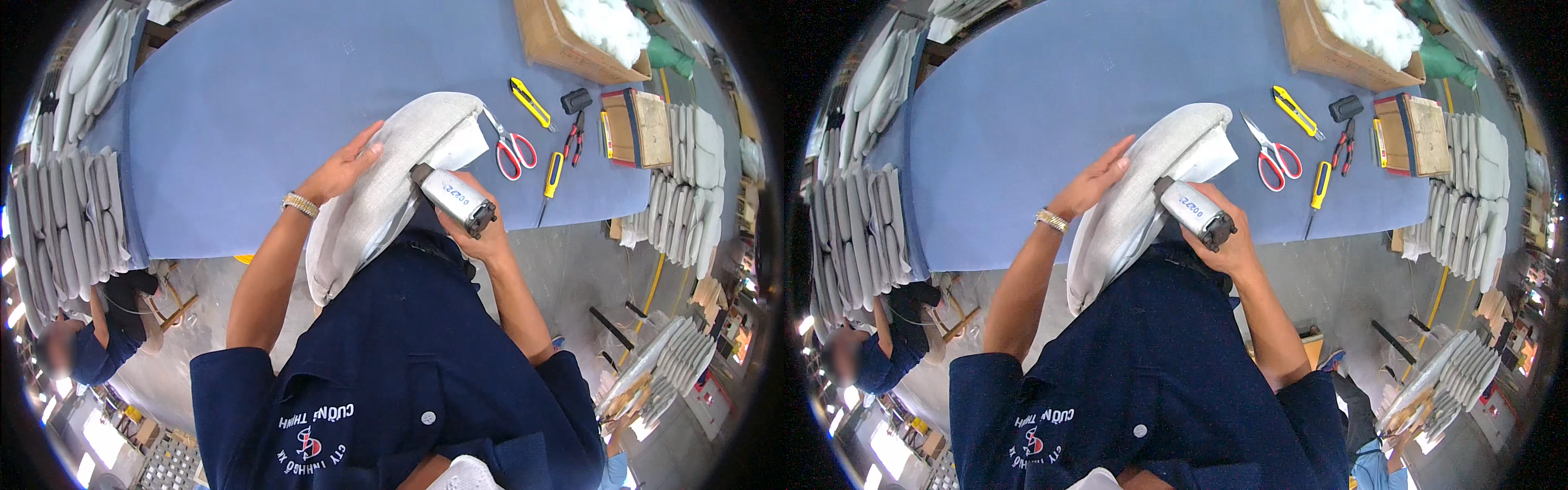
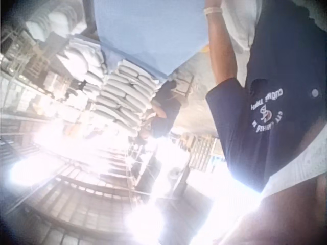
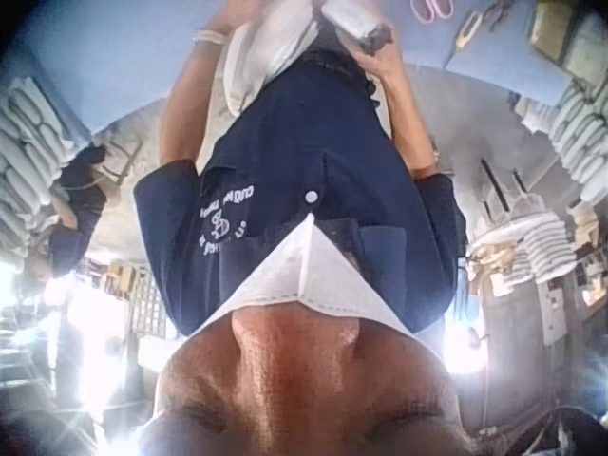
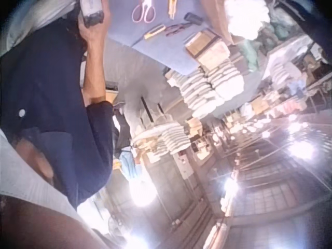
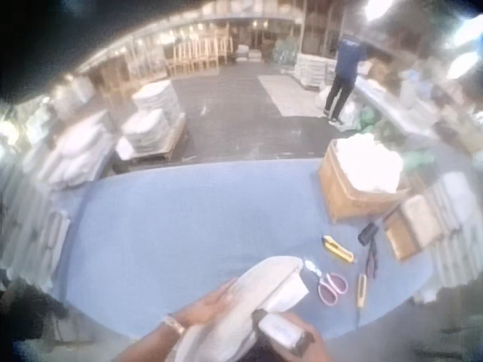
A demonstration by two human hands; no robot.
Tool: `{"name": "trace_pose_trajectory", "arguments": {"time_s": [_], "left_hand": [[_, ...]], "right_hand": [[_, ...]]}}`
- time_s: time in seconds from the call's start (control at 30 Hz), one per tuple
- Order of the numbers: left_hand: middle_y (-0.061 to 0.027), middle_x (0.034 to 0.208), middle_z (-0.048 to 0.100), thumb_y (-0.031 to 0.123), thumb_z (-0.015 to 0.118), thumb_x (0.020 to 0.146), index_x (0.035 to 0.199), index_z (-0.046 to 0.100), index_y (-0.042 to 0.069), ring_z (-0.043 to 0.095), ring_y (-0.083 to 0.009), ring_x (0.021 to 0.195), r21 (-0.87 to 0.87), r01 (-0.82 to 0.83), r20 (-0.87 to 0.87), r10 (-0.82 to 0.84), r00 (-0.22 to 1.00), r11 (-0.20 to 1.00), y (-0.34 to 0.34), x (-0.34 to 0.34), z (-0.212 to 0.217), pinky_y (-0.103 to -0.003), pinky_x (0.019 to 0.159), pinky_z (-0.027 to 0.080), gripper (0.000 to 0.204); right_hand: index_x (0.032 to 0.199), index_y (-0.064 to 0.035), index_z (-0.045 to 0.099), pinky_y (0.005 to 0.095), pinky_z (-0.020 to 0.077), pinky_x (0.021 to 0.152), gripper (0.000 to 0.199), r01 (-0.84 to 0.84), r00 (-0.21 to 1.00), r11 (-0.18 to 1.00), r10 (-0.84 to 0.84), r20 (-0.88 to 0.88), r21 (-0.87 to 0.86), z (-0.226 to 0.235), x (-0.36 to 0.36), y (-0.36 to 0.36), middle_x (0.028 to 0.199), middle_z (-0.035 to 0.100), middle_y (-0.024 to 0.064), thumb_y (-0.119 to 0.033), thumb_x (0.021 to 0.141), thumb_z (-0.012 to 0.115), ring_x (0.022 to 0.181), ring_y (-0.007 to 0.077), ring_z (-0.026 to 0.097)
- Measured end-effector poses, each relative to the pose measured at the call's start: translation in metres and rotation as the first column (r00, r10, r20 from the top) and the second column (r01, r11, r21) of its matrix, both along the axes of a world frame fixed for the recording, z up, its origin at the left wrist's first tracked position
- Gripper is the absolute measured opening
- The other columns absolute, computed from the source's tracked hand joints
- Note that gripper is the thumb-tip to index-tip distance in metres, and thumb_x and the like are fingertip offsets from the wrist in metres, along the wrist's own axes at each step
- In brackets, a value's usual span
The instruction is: The person trims excess fabric from a cushion cover using scissors, then uses a staple gun to secure the fabric edges. The person folds and aligns the fabric, staples it in place, and trims remaining excess with a utility knife.
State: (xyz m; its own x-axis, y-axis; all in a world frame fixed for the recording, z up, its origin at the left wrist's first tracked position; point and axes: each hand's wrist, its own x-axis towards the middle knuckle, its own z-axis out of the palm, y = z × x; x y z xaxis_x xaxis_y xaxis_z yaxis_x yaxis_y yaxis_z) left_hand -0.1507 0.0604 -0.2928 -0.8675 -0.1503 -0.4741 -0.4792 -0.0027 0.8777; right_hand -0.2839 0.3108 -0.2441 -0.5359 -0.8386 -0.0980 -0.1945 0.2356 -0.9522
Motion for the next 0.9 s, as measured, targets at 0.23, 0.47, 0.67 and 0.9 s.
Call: {"name": "trace_pose_trajectory", "arguments": {"time_s": [0.23, 0.47, 0.67, 0.9], "left_hand": [[-0.0194, 0.172, 0.013, 0.061, 0.029, 0.108, 0.166, 0.023, 0.018, 0.004, -0.0339, 0.16, -0.214, -0.04, -0.049, 0.03, 0.998, 0.976, 0.036, 0.014, -0.015, -0.051, 0.128, 0.005, 0.072], [-0.0305, 0.165, 0.023, 0.043, 0.06, 0.098, 0.163, 0.022, 0.006, 0.025, -0.0478, 0.153, -0.656, -0.006, -0.075, -0.057, 0.996, 0.755, 0.075, 0.015, 0.021, -0.058, 0.119, 0.032, 0.084], [-0.0344, 0.159, 0.034, 0.03, 0.066, 0.094, 0.158, 0.025, -0.005, 0.039, -0.0508, 0.145, -0.726, 0.025, 0.052, 0.018, 0.998, 0.687, 0.081, 0.008, 0.039, -0.058, 0.111, 0.044, 0.084], [-0.0346, 0.158, 0.034, 0.026, 0.067, 0.093, 0.157, 0.025, -0.007, 0.039, -0.0495, 0.145, -0.749, 0.023, 0.042, 0.013, 0.999, 0.663, 0.08, 0.011, 0.037, -0.057, 0.111, 0.045, 0.084]], "right_hand": [[0.129, -0.0041, 0.062, 0.0323, 0.054, 0.09, 0.051, 0.03, 0.998, 0.998, -0.033, -0.06, -0.05, -0.012, 0.004, 0.002, 0.112, 0.072, 0.0142, -0.007, 0.079, 0.074, 0.103, 0.0266, 0.073], [0.131, -0.0042, 0.062, 0.034, 0.0557, 0.088, 0.054, 0.03, 0.987, 0.998, -0.039, -0.155, -0.06, -0.014, 0.007, 0.003, 0.116, 0.073, 0.0155, -0.006, 0.078, 0.073, 0.104, 0.0307, 0.074], [0.134, -0.0048, 0.064, 0.0348, 0.0561, 0.09, 0.058, 0.056, 0.995, 0.998, -0.057, -0.087, -0.014, -0.005, 0.011, 0.006, 0.12, 0.072, 0.0162, -0.008, 0.078, 0.074, 0.106, 0.0306, 0.074], [0.135, -0.0039, 0.064, 0.0347, 0.0555, 0.092, 0.059, 0.016, 1.0, 1.0, -0.016, 0.014, -0.001, -0.001, 0.009, 0.006, 0.12, 0.073, 0.0162, -0.009, 0.078, 0.076, 0.107, 0.0313, 0.073]]}}
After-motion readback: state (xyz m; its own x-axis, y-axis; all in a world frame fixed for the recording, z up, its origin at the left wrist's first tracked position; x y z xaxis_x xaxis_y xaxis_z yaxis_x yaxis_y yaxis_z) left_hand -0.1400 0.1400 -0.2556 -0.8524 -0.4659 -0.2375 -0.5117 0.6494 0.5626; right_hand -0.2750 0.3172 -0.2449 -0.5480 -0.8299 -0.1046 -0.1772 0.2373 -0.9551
